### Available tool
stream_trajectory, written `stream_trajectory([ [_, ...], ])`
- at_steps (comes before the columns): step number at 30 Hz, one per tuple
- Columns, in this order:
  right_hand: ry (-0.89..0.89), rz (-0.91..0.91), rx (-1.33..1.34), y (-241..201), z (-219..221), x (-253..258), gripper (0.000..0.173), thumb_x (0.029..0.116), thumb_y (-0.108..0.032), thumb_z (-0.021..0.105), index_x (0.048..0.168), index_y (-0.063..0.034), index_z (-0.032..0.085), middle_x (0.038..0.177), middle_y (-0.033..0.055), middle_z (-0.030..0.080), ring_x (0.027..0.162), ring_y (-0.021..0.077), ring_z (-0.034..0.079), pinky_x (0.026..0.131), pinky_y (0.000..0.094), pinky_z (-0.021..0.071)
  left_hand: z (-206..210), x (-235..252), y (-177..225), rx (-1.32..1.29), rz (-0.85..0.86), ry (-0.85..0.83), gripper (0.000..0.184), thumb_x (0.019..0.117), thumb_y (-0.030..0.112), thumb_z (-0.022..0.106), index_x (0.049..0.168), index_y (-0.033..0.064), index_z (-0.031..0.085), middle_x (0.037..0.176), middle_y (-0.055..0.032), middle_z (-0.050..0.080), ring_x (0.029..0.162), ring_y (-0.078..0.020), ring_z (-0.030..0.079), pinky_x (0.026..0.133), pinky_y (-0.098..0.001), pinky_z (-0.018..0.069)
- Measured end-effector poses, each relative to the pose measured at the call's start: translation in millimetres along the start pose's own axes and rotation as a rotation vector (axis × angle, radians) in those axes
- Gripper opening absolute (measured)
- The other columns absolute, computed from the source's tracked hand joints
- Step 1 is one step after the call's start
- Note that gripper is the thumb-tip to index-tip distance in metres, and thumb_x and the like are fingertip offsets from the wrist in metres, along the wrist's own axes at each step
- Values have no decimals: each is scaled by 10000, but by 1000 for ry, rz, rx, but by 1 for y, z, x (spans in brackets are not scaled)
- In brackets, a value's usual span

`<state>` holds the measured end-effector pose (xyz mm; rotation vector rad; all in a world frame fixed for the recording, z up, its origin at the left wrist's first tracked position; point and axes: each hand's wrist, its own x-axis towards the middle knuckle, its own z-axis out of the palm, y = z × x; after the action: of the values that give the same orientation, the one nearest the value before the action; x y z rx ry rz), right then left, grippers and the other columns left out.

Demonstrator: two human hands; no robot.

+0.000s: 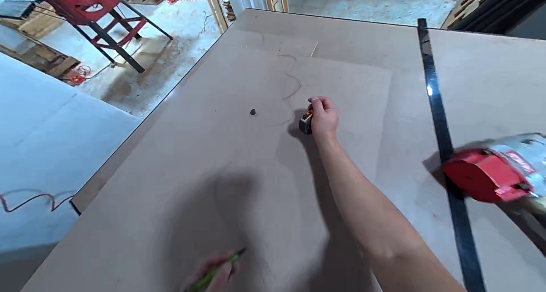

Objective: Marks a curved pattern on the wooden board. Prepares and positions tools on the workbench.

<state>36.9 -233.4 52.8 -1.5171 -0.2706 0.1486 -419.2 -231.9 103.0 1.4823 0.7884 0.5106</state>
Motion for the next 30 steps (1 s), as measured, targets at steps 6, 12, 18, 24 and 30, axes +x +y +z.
stream_trajectory([
  [6,32,-117,105,34,9,30,401,1111,-295,447,886,-83,704,800,-1,716,691,95,665,650,306,573,83,251,15,129,261,-96,174,977,188,636,1041,61,735,887,-80,747,720,-165,691,648,-291,592],
  [12,61,-80,181,31,9,28,419,1136,-296,389,919,-79,676,762,30,686,606,133,649,534,287,563,165,406,11,32,249,-65,121,959,69,616,1011,-2,700,815,-102,736,670,-166,695,615,-299,595],
  [18,97,-32,227,26,8,31,401,1132,-255,399,910,-68,675,760,38,691,607,152,663,538,303,581,181,416,3,127,248,130,19,920,43,683,918,24,679,764,-89,751,615,-157,717,560,-281,608],
  [24,102,7,215,27,8,30,405,1130,-269,401,907,-71,674,747,43,687,597,164,664,531,316,581,189,416,6,147,206,185,28,922,41,695,901,29,681,734,-80,743,592,-155,711,553,-283,611],
  [30,130,-36,300,26,20,26,333,1105,-176,443,895,-26,654,756,47,696,644,131,681,578,295,602,163,414,9,-13,247,21,164,1051,131,554,1068,13,667,998,-92,762,904,-206,747,841,-377,635],
])
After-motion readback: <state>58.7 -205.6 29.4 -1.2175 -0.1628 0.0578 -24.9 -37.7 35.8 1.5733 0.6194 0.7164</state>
